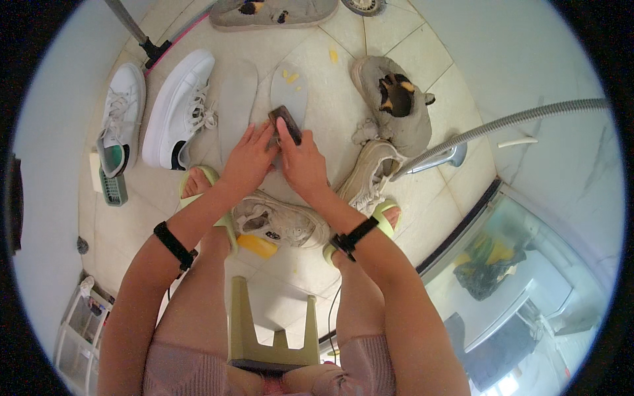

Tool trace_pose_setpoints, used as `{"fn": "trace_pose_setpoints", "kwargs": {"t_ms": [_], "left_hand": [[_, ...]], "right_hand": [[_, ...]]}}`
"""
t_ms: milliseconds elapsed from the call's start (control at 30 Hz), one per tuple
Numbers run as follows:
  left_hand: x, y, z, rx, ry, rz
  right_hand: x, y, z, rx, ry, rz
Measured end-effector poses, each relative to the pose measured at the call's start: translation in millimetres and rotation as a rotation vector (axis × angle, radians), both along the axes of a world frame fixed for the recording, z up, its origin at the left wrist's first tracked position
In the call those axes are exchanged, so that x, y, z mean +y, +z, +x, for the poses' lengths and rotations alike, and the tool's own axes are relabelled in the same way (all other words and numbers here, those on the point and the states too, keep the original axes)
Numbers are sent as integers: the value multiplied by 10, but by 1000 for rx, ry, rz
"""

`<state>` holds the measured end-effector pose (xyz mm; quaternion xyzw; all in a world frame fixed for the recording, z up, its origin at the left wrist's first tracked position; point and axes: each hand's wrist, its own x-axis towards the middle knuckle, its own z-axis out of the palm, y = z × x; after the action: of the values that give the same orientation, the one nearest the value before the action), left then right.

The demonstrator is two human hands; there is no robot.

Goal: The person cleans two insoles by hand using a brush and a cleaning agent, scrubbing the surfaces repeatedly.

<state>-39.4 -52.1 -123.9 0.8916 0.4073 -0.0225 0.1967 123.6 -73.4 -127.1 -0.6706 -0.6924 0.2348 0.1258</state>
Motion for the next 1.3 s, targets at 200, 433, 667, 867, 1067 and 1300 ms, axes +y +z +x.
{"fn": "trace_pose_setpoints", "kwargs": {"t_ms": [200, 433, 667, 867, 1067, 1300], "left_hand": [[33, 150, 83, -117, 13, -7], [-11, 114, -34, -105, 32, 32], [24, 12, 32, -201, -222, -11], [-119, 48, 10, 37, -251, 174], [-159, 61, 5, 104, -257, 132], [-222, 52, -111, 148, -238, 69]], "right_hand": [[544, -23, 244, -175, -49, 93], [-82, 240, 329, 86, -14, -56], [375, 76, 402, -69, 68, 68], [-294, 187, 404, 42, 113, -149], [327, 26, 326, -63, 114, 54], [303, 224, 104, 51, 118, -6]]}}
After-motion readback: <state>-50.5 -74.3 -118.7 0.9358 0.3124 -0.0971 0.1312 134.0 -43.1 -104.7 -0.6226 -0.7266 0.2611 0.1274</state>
